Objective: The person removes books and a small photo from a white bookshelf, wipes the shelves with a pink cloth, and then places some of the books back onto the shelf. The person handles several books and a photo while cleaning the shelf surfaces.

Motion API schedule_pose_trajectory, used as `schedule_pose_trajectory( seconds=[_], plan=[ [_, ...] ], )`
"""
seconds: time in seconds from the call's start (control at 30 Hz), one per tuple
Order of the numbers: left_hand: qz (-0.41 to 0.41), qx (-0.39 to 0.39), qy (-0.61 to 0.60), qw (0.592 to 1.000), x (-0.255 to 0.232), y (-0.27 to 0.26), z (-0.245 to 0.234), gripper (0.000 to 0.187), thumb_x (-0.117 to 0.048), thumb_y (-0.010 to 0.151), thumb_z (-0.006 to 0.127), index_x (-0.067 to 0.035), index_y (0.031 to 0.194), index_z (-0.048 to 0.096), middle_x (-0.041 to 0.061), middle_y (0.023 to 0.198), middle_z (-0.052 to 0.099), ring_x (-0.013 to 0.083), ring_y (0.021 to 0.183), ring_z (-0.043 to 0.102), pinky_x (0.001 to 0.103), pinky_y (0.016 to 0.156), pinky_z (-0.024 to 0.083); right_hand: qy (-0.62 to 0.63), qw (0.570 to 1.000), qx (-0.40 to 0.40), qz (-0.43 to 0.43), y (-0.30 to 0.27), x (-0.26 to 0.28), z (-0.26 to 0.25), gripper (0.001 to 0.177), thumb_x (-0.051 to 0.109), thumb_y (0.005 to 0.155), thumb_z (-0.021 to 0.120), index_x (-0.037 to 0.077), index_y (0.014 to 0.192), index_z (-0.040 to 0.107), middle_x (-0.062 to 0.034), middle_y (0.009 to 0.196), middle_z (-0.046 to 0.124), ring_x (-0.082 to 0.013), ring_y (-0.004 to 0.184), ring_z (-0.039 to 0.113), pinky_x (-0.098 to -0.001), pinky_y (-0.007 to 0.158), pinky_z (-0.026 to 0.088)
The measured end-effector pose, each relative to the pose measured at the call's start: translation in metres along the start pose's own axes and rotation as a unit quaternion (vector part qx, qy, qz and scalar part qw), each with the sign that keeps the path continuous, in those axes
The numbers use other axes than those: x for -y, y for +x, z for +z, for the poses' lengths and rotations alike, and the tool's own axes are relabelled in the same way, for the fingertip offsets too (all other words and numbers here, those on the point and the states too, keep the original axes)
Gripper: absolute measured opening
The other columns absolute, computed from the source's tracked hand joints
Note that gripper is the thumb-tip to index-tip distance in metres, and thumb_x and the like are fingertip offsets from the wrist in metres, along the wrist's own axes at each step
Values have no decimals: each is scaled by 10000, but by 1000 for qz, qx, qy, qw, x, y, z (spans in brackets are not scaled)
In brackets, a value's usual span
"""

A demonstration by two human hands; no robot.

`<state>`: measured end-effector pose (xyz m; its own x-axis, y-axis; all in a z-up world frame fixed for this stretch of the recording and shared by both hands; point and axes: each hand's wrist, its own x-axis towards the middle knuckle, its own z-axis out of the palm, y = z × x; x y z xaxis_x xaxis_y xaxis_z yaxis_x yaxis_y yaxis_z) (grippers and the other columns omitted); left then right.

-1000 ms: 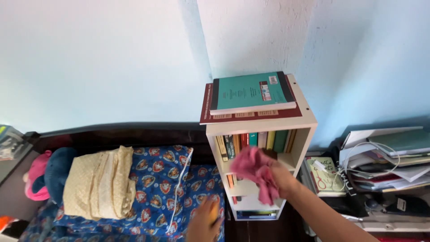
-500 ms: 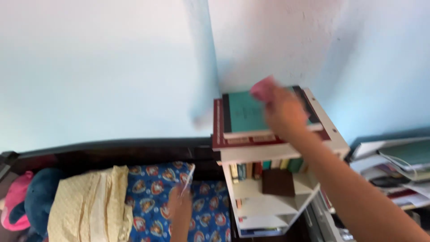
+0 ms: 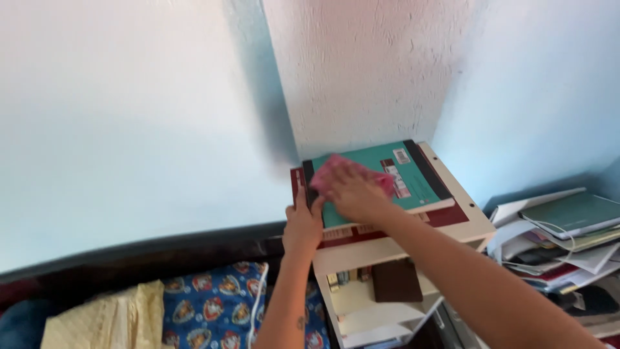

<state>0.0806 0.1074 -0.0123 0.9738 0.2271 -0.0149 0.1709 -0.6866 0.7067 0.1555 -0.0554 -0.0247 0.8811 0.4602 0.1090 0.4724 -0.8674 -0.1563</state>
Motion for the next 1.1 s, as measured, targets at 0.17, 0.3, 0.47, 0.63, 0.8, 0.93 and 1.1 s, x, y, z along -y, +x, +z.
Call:
schedule_pose_trajectory(
  seconds=[0.17,0.3,0.47,0.63,0.8,0.93,1.1],
  plan=[
    [-31,31,31,999,11,19,7,774,-639,959,369,-265,1615,201,214,1369,503,432,1151,646,556,904,567,-129,990,43,38,-16,-24,-68,550,411,1021,241,385,1569,283,8,1717,100,-289,1602,48,-597,1260,53],
    [-15,-17,-50,999,10,21,-6,845,-419,897,701,17,1483,276,265,1302,524,425,1108,638,503,823,615,-58,982,4,181,-20,-79,-36,528,368,1041,315,310,1565,333,-52,1694,186,-328,1560,157,-640,1204,182],
    [-60,71,-222,971,16,11,-33,636,-173,812,823,130,1256,484,265,1104,692,355,924,761,415,676,656,75,972,-138,174,-15,-48,-7,457,224,996,462,227,1442,564,-94,1562,509,-310,1441,480,-445,1182,412],
    [2,145,-315,938,39,15,-14,417,-62,775,698,81,1154,599,238,985,720,347,794,723,423,553,572,24,995,-45,-90,-11,76,-24,443,367,1000,428,306,1409,583,-60,1575,425,-290,1496,308,-513,1211,186],
    [-80,108,-339,931,26,-5,-27,463,-104,829,781,60,1163,504,216,1047,694,290,892,742,378,675,644,-24,999,18,23,1,6,-40,567,484,1021,342,290,1550,400,-10,1670,274,-241,1562,194,-469,1256,93],
    [-79,133,-332,931,22,-11,-33,426,-133,845,751,97,1163,586,242,1010,730,338,862,774,381,669,647,-297,941,-138,-90,-21,-144,-3,625,289,987,426,279,1608,354,-64,1635,336,-310,1520,277,-433,1232,229],
    [-128,123,-374,910,11,-21,-39,485,-131,825,741,35,1236,544,216,1087,708,312,914,759,394,706,644,10,981,-156,112,-75,-122,-36,477,326,1023,438,212,1479,527,-160,1499,495,-362,1349,483,-452,1122,392]
  ],
)
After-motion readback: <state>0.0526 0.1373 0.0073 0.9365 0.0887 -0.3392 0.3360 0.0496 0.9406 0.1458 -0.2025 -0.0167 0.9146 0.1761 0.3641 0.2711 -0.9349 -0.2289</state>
